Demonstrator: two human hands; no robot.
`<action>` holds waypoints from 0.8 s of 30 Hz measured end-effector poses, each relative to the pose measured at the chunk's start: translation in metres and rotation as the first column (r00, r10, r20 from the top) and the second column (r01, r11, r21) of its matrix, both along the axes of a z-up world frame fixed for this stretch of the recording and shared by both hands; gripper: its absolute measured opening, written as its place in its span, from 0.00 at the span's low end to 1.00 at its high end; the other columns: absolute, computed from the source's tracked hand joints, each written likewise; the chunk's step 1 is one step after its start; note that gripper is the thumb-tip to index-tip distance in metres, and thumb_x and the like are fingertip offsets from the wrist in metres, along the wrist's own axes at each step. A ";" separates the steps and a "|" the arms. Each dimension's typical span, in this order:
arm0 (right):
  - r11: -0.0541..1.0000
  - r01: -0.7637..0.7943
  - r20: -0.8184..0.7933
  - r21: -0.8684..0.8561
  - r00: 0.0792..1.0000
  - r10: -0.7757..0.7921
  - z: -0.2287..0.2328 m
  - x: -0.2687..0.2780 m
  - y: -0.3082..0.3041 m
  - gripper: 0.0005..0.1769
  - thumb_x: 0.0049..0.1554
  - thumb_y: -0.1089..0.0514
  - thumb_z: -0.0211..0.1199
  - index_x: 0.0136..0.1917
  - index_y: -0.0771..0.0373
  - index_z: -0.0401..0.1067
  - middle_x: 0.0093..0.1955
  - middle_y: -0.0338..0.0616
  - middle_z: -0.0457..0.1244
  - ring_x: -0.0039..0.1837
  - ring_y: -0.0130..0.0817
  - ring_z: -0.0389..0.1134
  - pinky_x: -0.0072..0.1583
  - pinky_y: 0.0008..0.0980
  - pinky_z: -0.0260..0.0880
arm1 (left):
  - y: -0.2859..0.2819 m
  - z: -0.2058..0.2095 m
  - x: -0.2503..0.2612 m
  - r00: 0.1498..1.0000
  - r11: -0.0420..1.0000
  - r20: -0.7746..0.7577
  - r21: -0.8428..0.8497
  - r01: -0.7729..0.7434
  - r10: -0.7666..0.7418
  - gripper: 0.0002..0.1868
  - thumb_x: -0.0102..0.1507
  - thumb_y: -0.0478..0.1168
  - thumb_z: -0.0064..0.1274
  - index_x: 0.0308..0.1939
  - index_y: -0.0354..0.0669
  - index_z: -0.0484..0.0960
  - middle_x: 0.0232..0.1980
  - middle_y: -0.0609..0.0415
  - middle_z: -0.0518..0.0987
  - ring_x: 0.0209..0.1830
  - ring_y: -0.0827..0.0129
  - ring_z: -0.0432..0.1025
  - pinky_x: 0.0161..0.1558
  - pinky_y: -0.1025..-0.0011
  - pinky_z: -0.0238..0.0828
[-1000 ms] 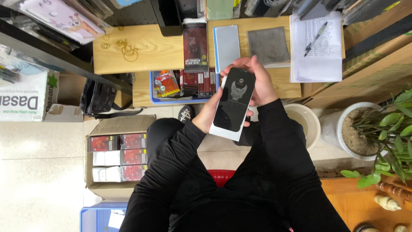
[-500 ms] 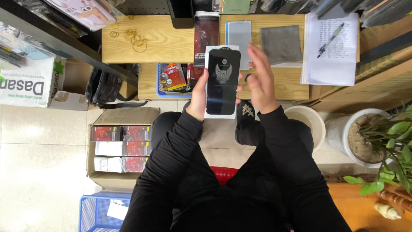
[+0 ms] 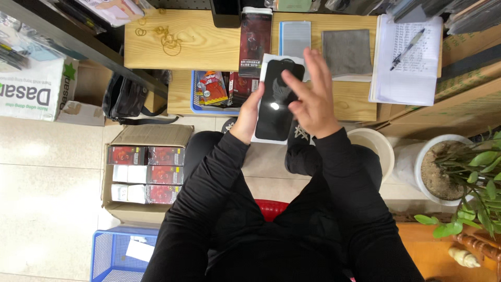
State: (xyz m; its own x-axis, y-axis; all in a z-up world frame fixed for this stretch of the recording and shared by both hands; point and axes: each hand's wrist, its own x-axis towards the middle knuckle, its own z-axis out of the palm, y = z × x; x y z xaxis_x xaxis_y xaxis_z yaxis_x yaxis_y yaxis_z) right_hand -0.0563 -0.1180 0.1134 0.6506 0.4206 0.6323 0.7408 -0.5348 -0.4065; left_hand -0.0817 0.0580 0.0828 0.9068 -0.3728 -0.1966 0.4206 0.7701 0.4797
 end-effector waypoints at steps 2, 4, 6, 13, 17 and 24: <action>0.997 0.012 0.016 -0.076 1.000 -0.011 -0.003 -0.009 0.011 0.34 0.65 0.28 0.27 0.75 0.38 0.58 0.82 0.46 0.37 0.83 0.54 0.37 0.80 0.65 0.39 | 0.006 0.011 0.003 0.999 0.997 -0.050 -0.082 -0.001 -0.003 0.28 0.66 0.55 0.46 0.60 0.35 0.75 0.58 0.43 0.77 0.54 0.57 0.74 0.57 0.63 0.70; 0.988 0.025 0.034 -0.150 0.999 -0.020 -0.010 -0.017 0.025 0.36 0.63 0.26 0.27 0.74 0.35 0.61 0.83 0.44 0.37 0.83 0.55 0.33 0.78 0.68 0.39 | 0.011 0.015 0.008 0.995 0.987 -0.098 -0.162 -0.006 -0.010 0.28 0.64 0.56 0.50 0.58 0.36 0.76 0.54 0.42 0.79 0.49 0.56 0.77 0.52 0.63 0.75; 0.993 -0.082 0.061 -0.082 0.994 0.087 -0.019 -0.023 0.042 0.38 0.58 0.22 0.28 0.71 0.30 0.65 0.82 0.46 0.36 0.82 0.53 0.25 0.74 0.64 0.24 | 0.017 0.015 0.016 0.977 0.975 -0.205 -0.199 -0.095 0.053 0.33 0.61 0.62 0.52 0.57 0.38 0.76 0.53 0.42 0.80 0.46 0.55 0.78 0.52 0.59 0.79; 0.966 -0.217 0.069 -0.141 0.971 0.228 -0.011 -0.054 0.057 0.29 0.60 0.25 0.42 0.68 0.31 0.67 0.81 0.44 0.43 0.82 0.54 0.31 0.72 0.71 0.27 | 0.044 0.028 0.015 0.990 0.927 -0.057 -0.350 -0.137 0.125 0.38 0.66 0.63 0.42 0.66 0.33 0.68 0.69 0.38 0.68 0.58 0.48 0.72 0.57 0.52 0.73; 0.975 -0.154 0.105 0.161 0.985 0.138 -0.018 -0.041 0.047 0.09 0.56 0.50 0.63 0.51 0.45 0.79 0.63 0.44 0.62 0.69 0.51 0.56 0.67 0.54 0.53 | 0.042 0.035 0.022 0.990 0.948 0.025 -0.294 -0.125 0.138 0.38 0.65 0.63 0.44 0.64 0.32 0.69 0.65 0.37 0.71 0.55 0.49 0.74 0.53 0.53 0.76; 0.909 0.124 0.019 0.397 0.989 -0.144 -0.018 -0.014 0.008 0.18 0.60 0.63 0.64 0.28 0.60 0.69 0.31 0.41 0.65 0.40 0.41 0.68 0.51 0.38 0.67 | 0.011 0.036 0.009 0.993 0.980 0.034 -0.169 -0.104 0.111 0.33 0.65 0.62 0.46 0.56 0.33 0.76 0.54 0.33 0.78 0.52 0.45 0.76 0.49 0.42 0.77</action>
State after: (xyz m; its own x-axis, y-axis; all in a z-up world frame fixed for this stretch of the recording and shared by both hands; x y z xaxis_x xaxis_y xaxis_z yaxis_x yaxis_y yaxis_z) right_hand -0.0702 -0.1098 0.0955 0.6488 0.0416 0.7599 0.6968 -0.4340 -0.5711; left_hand -0.0728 0.0695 0.1188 0.9497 -0.2967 -0.1000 0.3126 0.8805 0.3563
